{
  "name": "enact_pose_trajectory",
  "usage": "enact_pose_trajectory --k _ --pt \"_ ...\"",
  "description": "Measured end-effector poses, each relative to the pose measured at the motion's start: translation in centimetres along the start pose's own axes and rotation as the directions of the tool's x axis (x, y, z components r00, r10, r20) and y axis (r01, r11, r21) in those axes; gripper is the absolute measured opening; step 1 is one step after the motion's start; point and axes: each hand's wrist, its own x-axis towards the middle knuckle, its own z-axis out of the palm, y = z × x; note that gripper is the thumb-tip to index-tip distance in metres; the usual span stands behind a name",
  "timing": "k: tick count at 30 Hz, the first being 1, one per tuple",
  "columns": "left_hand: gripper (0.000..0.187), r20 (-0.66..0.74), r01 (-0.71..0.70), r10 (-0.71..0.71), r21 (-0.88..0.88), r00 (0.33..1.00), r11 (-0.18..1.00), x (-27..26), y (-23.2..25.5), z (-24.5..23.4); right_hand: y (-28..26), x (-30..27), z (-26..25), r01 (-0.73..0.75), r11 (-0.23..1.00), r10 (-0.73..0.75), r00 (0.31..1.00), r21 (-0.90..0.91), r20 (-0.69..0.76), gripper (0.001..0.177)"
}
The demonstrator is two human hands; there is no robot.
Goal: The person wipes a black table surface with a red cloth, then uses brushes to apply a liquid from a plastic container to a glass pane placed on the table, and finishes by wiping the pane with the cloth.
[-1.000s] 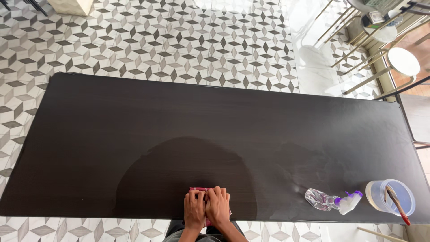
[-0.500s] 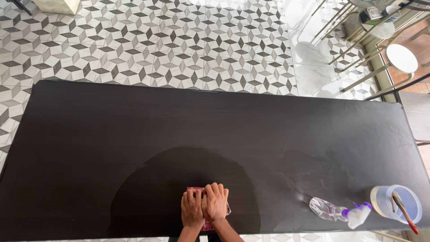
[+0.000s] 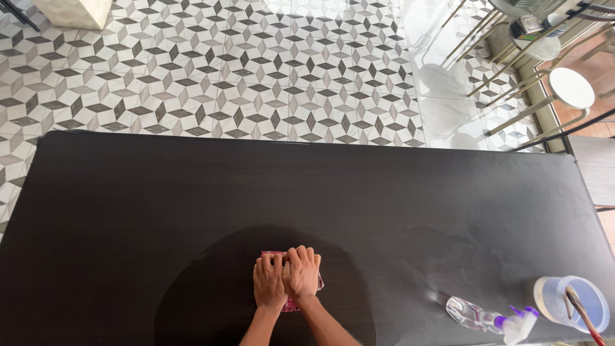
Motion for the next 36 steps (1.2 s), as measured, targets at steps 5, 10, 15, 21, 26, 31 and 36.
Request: enact_pose_trajectory --k 5,10,15,21,26,31,36 --pt "0.027 -0.082 -0.021 0.015 -0.077 0.997 0.997 -2.0 0.3 -2.2 -1.9 -1.2 -2.7 0.043 0.999 -0.043 0.999 0.034 -0.01 0.009" --pt "0.031 -0.097 -0.017 0.002 -0.157 0.995 0.988 -4.6 1.0 -6.7 -4.9 -2.7 -6.0 0.028 1.0 -0.028 0.999 -0.003 0.038 0.009" --pt "0.034 -0.016 0.069 -0.072 -0.143 0.997 0.987 -8.1 0.8 -5.2 -4.9 -6.4 -5.9 -0.037 0.999 0.037 0.996 -0.004 0.081 0.011" --pt "0.041 0.05 -0.033 0.039 -0.111 0.998 0.993 -8.2 0.5 -6.6 -5.3 -6.0 -6.7 -0.028 0.999 0.031 0.991 -0.025 0.132 0.01" --pt "0.04 0.061 -0.055 0.062 -0.12 0.996 0.991 -7.6 0.4 -7.5 -5.8 -5.3 -6.9 -0.037 0.999 0.04 0.992 -0.028 0.12 0.009" --pt "0.036 0.039 -0.088 0.09 -0.047 0.995 0.995 -4.5 -0.8 -6.6 -5.7 -2.9 -5.2 0.0 1.0 0.0 0.999 0.003 0.042 0.008" --pt "0.032 -0.03 -0.112 0.111 -0.038 0.993 0.993 -1.5 -2.5 -4.2 -4.4 -0.8 -1.6 -0.004 1.0 0.004 1.0 0.002 0.01 0.006"
